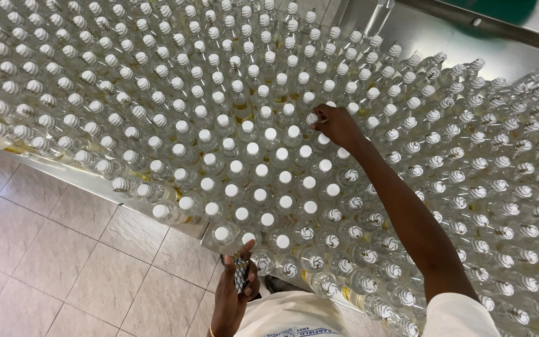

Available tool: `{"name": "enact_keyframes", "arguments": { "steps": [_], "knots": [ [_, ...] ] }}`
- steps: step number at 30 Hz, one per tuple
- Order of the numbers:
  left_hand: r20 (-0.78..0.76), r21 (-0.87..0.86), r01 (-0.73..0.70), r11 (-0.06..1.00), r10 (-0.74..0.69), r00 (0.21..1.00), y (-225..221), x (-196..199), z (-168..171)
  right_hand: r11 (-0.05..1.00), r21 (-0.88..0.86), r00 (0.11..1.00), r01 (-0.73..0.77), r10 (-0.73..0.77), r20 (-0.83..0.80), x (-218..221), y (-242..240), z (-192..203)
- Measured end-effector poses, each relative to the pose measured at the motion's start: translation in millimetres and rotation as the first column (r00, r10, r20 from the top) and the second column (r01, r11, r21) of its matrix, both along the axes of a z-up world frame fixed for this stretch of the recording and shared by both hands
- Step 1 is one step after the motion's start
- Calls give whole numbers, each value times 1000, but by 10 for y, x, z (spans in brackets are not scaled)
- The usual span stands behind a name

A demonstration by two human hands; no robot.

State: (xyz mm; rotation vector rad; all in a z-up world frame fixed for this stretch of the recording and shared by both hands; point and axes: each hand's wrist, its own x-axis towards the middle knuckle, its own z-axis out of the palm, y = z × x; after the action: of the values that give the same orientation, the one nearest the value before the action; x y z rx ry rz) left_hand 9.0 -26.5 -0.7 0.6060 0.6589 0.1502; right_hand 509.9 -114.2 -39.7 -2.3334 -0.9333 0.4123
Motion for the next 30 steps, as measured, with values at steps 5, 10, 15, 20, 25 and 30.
{"name": "enact_keyframes", "arguments": {
  "steps": [5,10,15,20,25,30],
  "knots": [
    [9,4,11,1000,-11,1000,96,10,58,991,-135,1000,1,1,15,59,117,60],
    [-9,-19,15,1000,-16,1000,272,-32,141,978,-205,998,38,-47,-38,-128,126,370],
    [-40,51,53,997,-51,998,488,-109,196,997,-37,990,-74,78,120,-56,80,135],
    [-50,-9,57,998,-58,997,721,-226,87,986,-149,992,-70,84,96,2,141,152],
    [-44,-21,70,997,-71,997,943,-293,110,986,-164,993,-33,51,110,2,125,76],
    [15,-5,59,998,-59,998,1085,-327,141,991,-1,987,134,-134,-87,-149,89,162]
  ]
}}
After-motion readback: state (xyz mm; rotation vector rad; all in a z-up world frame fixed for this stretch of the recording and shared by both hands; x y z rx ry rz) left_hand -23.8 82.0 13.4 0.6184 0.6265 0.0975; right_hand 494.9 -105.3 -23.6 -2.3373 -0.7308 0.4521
